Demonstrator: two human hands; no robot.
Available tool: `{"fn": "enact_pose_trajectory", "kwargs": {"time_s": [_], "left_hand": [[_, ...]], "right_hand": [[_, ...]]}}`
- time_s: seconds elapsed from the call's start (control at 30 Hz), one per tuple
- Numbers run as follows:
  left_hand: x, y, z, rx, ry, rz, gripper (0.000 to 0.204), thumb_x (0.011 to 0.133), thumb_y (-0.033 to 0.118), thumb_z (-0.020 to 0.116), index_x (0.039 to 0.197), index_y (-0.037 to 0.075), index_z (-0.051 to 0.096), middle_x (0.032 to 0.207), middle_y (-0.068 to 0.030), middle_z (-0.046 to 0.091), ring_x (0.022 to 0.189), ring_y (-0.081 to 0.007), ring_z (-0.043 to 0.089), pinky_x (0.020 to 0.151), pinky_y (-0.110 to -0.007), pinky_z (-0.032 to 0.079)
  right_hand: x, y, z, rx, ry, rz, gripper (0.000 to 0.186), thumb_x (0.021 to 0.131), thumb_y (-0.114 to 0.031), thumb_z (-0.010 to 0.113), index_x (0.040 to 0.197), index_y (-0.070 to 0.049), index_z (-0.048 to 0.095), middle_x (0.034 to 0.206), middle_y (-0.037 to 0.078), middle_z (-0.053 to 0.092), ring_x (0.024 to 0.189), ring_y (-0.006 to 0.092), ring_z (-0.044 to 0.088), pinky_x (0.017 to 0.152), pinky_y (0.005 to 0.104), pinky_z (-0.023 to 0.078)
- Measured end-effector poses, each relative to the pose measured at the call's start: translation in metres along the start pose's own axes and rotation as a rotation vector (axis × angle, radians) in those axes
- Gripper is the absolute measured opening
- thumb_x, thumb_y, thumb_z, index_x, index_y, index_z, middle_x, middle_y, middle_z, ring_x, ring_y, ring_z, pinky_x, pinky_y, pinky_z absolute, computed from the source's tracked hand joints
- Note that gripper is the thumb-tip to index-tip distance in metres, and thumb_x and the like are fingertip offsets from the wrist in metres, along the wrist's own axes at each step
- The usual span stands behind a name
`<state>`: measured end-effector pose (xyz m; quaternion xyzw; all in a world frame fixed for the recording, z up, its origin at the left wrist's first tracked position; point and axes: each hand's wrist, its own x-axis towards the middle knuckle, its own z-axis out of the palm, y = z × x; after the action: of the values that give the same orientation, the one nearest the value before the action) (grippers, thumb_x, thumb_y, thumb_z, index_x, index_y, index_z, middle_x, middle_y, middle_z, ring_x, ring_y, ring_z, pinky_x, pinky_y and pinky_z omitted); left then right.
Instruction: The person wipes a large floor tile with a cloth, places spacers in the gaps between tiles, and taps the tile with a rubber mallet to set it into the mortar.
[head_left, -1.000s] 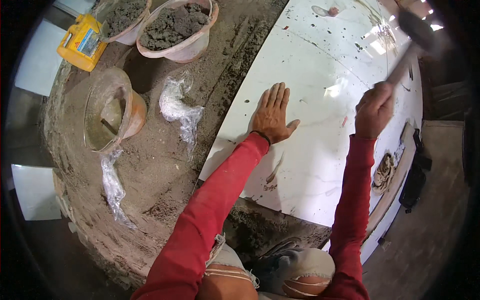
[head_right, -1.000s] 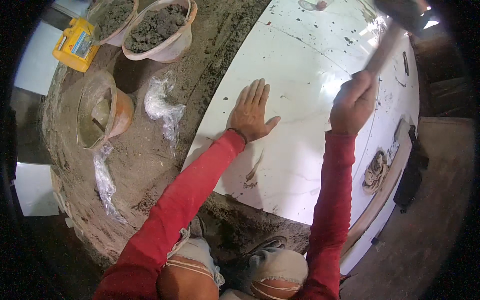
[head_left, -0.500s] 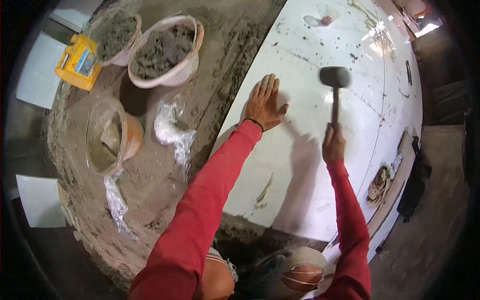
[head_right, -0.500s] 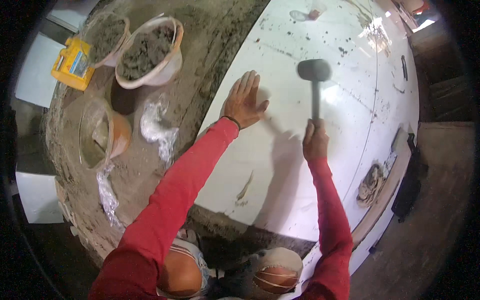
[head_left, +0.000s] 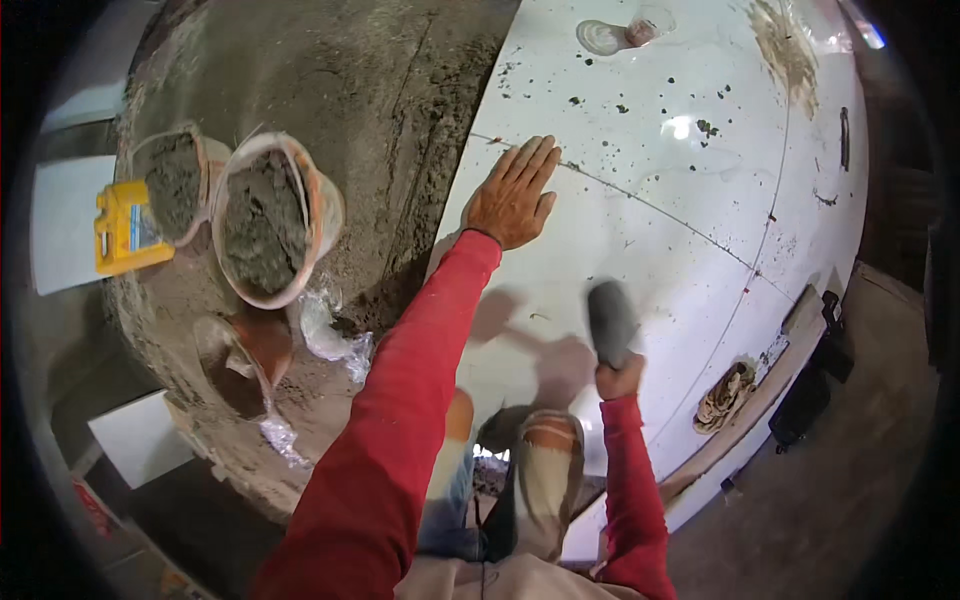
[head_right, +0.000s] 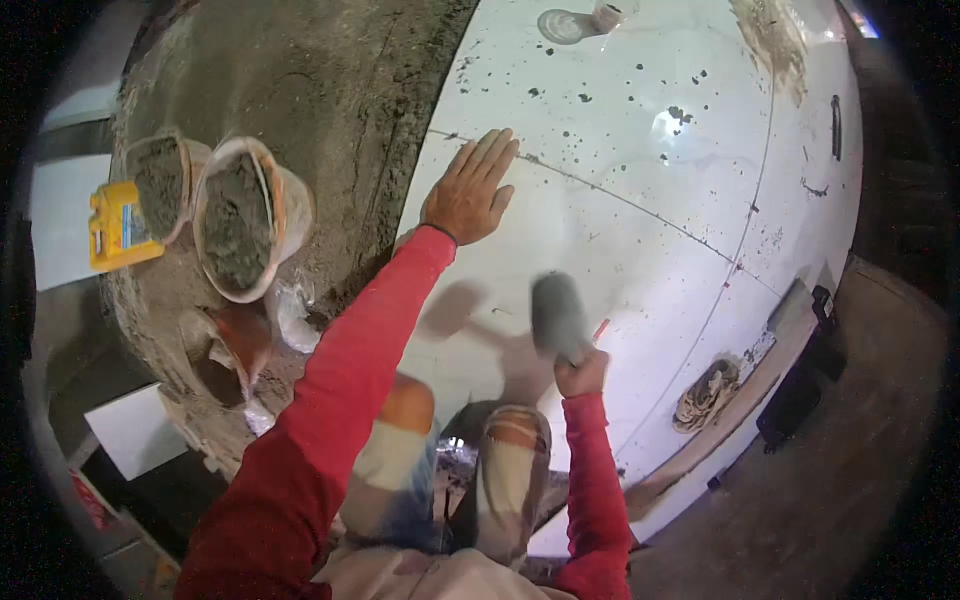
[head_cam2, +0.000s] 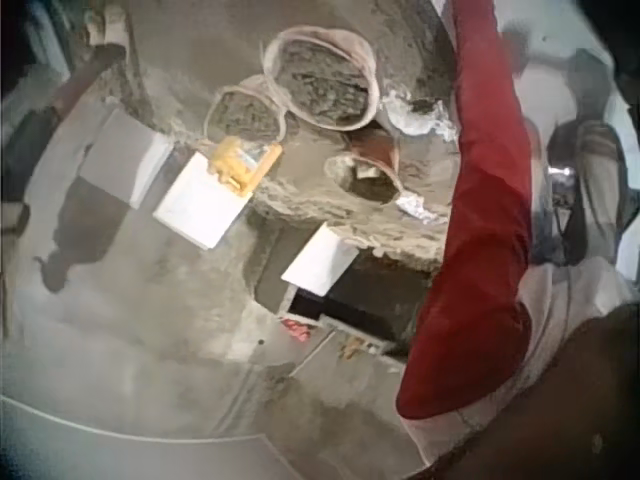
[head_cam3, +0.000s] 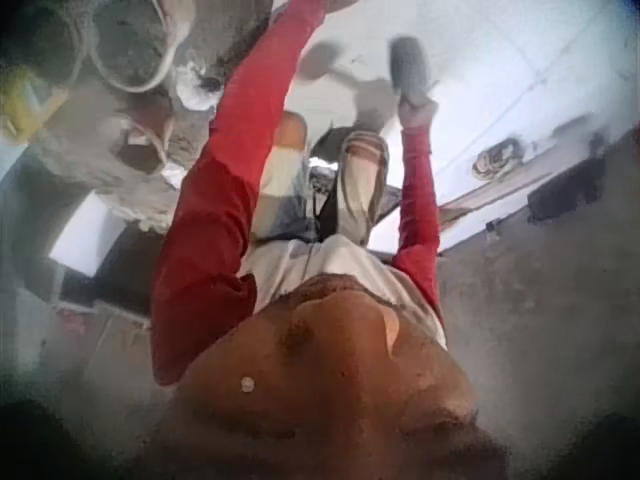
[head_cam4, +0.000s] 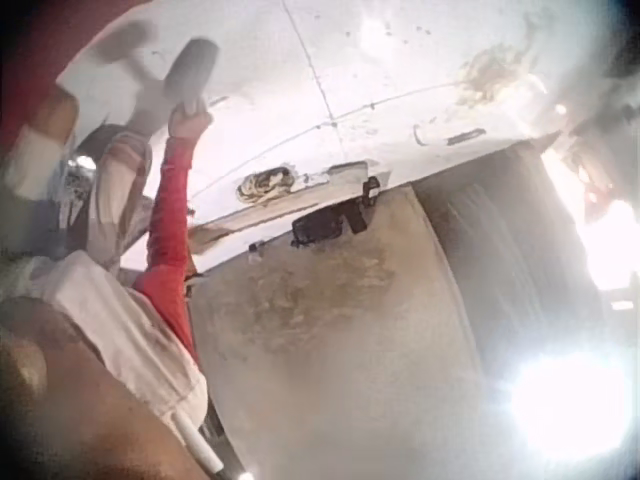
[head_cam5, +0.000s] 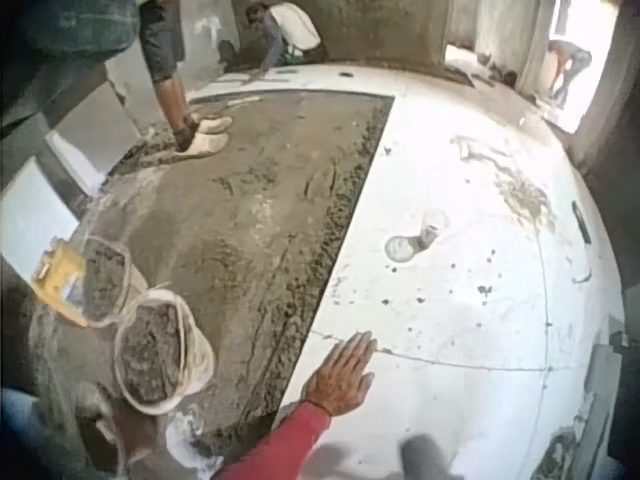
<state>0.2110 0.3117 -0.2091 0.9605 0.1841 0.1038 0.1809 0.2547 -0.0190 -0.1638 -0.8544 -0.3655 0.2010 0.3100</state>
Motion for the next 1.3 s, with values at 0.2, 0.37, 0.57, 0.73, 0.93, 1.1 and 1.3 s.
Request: {"fn": "enact_pose_trajectory", "kwargs": {"time_s": [0.2, 0.37, 0.57, 0.73, 0.93, 1.1, 1.3], "left_hand": [[0.001, -0.002, -0.007, 0.001, -0.209, -0.077, 0.068, 0.097, 0.032, 0.051, 0.156, 0.006, 0.031, 0.163, -0.0117, 0.029, 0.150, -0.0261, 0.026, 0.123, -0.044, 0.020], [0.012, -0.008, -0.012, 0.007, -0.316, -0.088, 0.067, 0.097, 0.033, 0.050, 0.156, 0.006, 0.032, 0.163, -0.0109, 0.029, 0.150, -0.0251, 0.027, 0.123, -0.043, 0.021], [0.014, -0.010, -0.014, 0.026, -0.327, -0.098, 0.065, 0.096, 0.036, 0.049, 0.154, 0.009, 0.037, 0.161, -0.0085, 0.034, 0.148, -0.0235, 0.032, 0.122, -0.043, 0.021], [0.006, -0.011, -0.006, 0.068, -0.381, -0.102, 0.065, 0.096, 0.037, 0.049, 0.154, 0.010, 0.037, 0.161, -0.0070, 0.033, 0.149, -0.0219, 0.029, 0.121, -0.044, 0.021], [0.014, -0.018, 0.004, 0.042, -0.412, -0.130, 0.066, 0.096, 0.036, 0.050, 0.156, 0.011, 0.034, 0.162, -0.0062, 0.032, 0.150, -0.0228, 0.027, 0.122, -0.044, 0.019], [0.012, -0.008, -0.002, 0.065, -0.356, -0.083, 0.064, 0.095, 0.035, 0.053, 0.153, 0.012, 0.040, 0.160, -0.0065, 0.035, 0.148, -0.0227, 0.031, 0.121, -0.043, 0.020], [0.008, -0.004, 0.006, 0.062, -0.363, -0.088, 0.066, 0.094, 0.035, 0.052, 0.154, 0.012, 0.038, 0.162, -0.0067, 0.033, 0.149, -0.0244, 0.029, 0.121, -0.044, 0.021]], "right_hand": [[-0.009, -0.031, -0.051, 0.082, -0.256, 0.211, 0.010, 0.082, -0.012, 0.062, 0.080, -0.003, 0.063, 0.068, 0.021, 0.061, 0.061, 0.0443, 0.058, 0.053, 0.0463, 0.046], [0.019, -0.011, -0.030, 0.036, -0.338, 0.264, 0.016, 0.080, -0.006, 0.066, 0.069, -0.005, 0.054, 0.056, 0.016, 0.048, 0.047, 0.0372, 0.048, 0.046, 0.0425, 0.039], [0.074, -0.010, -0.072, 0.303, -0.552, -0.027, 0.030, 0.077, -0.015, 0.072, 0.062, -0.013, 0.046, 0.051, 0.010, 0.044, 0.045, 0.0294, 0.052, 0.043, 0.0409, 0.037], [0.090, -0.039, -0.093, -0.074, -0.684, -0.219, 0.029, 0.079, -0.019, 0.070, 0.062, -0.009, 0.050, 0.055, 0.014, 0.054, 0.048, 0.0346, 0.056, 0.046, 0.0445, 0.041], [0.081, 0.013, -0.079, -0.283, -0.896, -0.151, 0.016, 0.074, -0.029, 0.073, 0.080, -0.016, 0.066, 0.072, 0.008, 0.068, 0.064, 0.0292, 0.067, 0.052, 0.0390, 0.049], [0.073, 0.027, -0.074, -0.239, -0.770, 0.180, 0.023, 0.072, -0.040, 0.072, 0.075, -0.020, 0.061, 0.065, 0.000, 0.061, 0.059, 0.0236, 0.064, 0.049, 0.0412, 0.042], [0.055, 0.031, -0.064, -0.516, -0.925, 0.263, 0.018, 0.076, -0.038, 0.073, 0.080, -0.022, 0.066, 0.073, 0.001, 0.069, 0.064, 0.0273, 0.069, 0.053, 0.0402, 0.049]]}}
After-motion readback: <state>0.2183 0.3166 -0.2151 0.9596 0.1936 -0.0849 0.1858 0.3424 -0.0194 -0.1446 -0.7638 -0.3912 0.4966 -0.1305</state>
